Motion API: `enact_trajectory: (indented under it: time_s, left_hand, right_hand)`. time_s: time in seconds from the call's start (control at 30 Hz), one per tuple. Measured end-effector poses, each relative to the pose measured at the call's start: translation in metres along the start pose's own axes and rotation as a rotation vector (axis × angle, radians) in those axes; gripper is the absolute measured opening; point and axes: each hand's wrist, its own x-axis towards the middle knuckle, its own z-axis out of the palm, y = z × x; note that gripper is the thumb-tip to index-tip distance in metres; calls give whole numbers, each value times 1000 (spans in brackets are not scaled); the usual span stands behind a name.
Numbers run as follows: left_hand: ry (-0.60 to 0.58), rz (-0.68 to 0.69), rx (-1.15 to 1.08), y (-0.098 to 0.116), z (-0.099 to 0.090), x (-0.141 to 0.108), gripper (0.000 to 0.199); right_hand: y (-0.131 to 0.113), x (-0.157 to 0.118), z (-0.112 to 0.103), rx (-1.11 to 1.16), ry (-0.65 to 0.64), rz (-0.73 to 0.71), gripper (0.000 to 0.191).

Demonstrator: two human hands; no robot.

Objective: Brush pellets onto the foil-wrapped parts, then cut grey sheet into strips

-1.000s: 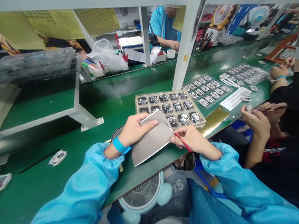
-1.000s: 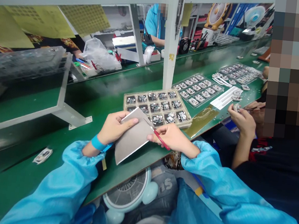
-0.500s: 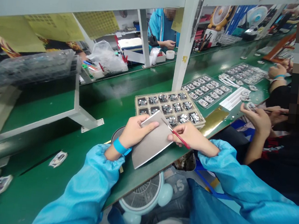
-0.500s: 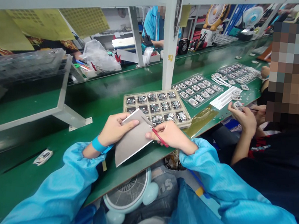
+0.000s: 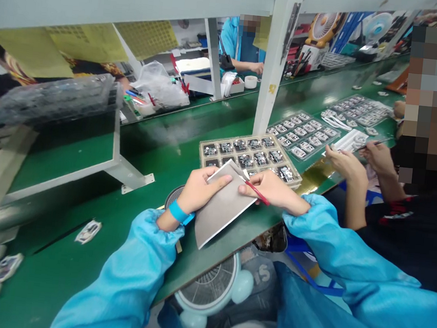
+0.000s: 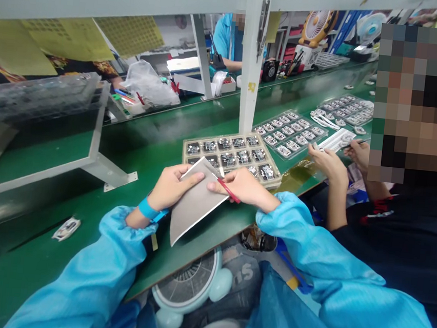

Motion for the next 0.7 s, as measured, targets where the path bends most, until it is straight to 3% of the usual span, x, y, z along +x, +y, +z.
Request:
enact_trajectory:
  time_s: [0.23, 0.43, 0.6, 0.7]
  left_hand:
    - [-4, 19, -8, -1, -3, 3, 42]
    - [3, 27, 17, -6, -6, 7, 44]
    - [65, 43, 36, -11, -12, 12, 44]
    - [136, 61, 52, -9, -17, 13, 43]
  right_hand:
    - [-3, 14, -3, -13, -32, -60, 60]
    - [-8, 22, -4, -69, 16, -57, 62]
    - [-10, 29, -22, -104, -29, -19, 60]
    - [-9, 18, -36, -203, -66, 1, 57]
